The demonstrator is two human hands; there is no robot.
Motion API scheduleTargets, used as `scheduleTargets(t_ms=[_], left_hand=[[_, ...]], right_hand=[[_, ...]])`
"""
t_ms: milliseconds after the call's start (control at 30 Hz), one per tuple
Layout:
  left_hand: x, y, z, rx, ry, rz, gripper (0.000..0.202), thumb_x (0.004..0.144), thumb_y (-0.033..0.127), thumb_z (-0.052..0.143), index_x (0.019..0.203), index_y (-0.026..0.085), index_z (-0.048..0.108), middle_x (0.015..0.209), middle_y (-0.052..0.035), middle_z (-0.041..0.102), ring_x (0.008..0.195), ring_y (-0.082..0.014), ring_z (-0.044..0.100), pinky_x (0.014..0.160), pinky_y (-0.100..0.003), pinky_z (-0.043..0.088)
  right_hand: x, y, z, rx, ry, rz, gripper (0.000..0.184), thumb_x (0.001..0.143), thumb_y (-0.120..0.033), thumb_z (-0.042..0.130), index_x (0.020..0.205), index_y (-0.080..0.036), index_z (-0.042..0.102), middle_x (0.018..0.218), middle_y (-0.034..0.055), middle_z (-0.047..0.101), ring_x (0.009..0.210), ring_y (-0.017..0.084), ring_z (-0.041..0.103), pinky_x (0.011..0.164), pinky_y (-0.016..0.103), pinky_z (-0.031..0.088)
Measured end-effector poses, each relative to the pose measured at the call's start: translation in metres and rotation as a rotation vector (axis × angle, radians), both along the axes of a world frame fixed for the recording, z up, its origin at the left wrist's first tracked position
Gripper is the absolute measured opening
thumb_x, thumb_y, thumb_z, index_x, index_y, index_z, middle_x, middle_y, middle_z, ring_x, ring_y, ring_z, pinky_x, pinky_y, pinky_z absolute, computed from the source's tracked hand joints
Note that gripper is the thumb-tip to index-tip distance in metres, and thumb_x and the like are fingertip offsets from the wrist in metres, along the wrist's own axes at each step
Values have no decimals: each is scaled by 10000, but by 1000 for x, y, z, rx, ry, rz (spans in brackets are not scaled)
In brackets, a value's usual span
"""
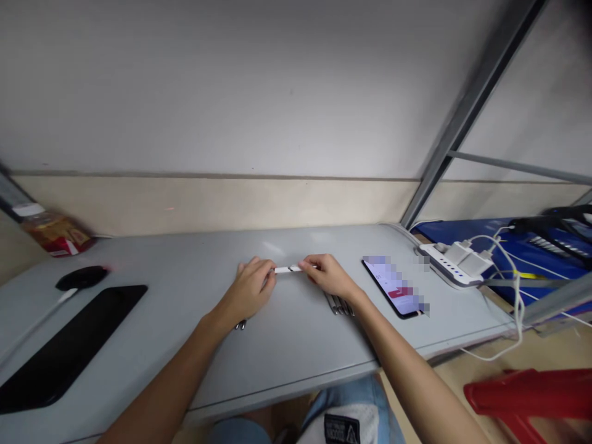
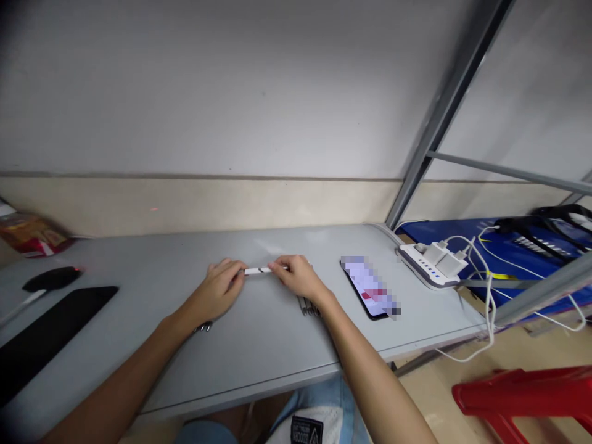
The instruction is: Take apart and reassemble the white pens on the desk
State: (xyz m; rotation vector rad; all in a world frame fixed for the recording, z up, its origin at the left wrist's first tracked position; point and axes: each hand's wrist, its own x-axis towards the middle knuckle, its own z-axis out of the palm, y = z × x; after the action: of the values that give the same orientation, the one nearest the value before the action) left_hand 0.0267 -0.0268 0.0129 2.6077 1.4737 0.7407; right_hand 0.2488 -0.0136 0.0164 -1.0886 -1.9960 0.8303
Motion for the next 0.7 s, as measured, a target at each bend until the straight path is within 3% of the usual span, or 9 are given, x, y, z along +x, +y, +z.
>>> scheduleTargets(t_ms=[100, 167, 267, 400, 567, 700], left_hand=[[-1, 1, 0, -9, -3, 4, 195, 921, 214, 341, 874, 200, 529, 780, -12, 544, 818, -186, 500, 787, -349, 334], [-1, 1, -1, -16, -4, 6, 189, 918, 216, 348, 866, 199, 529, 776, -12, 539, 823, -189, 499, 791, -352, 339], [-1, 2, -2, -20, -9, 6, 192, 920, 220, 349, 861, 196, 530, 773, -15, 536, 818, -191, 498, 784, -350, 345], [-1, 1, 0, -23, -36, -3, 217, 931, 227, 331, 869, 199, 536, 787, -19, 540, 817, -189, 499, 788, -348, 356], [-1, 1, 2, -53, -52, -7, 223, 928, 240, 338, 858, 197, 545, 777, -19, 535, 802, -189, 502, 787, -349, 373], [-1, 1, 2, -54, -54, -14, 227, 928, 242, 334, 860, 196, 546, 777, -21, 528, 791, -189, 502, 763, -339, 386]], right_hand=[[0, 0, 1, 4, 55, 5, 265, 846, -419, 585, 973, -191, 633, 650, -33, 485, 592, 113, 423, 565, 226, 322], [0, 1, 1, 20, 80, 19, 313, 798, -375, 652, 1063, -214, 608, 696, -32, 496, 608, 112, 435, 576, 221, 333], [1, 1, 0, 27, 53, 28, 221, 832, -383, 607, 947, -195, 633, 682, -25, 503, 598, 108, 425, 564, 220, 318], [1, 1, 0, -9, -18, -6, 380, 907, -468, 460, 732, -164, 607, 588, -27, 449, 561, 106, 382, 531, 227, 278], [2, 1, 0, 28, 52, 8, 264, 806, -386, 631, 994, -205, 596, 669, -45, 482, 595, 105, 428, 564, 215, 321], [2, 0, 0, 5, 22, 36, 202, 840, -373, 585, 922, -190, 607, 659, -30, 502, 586, 108, 428, 552, 220, 314]])
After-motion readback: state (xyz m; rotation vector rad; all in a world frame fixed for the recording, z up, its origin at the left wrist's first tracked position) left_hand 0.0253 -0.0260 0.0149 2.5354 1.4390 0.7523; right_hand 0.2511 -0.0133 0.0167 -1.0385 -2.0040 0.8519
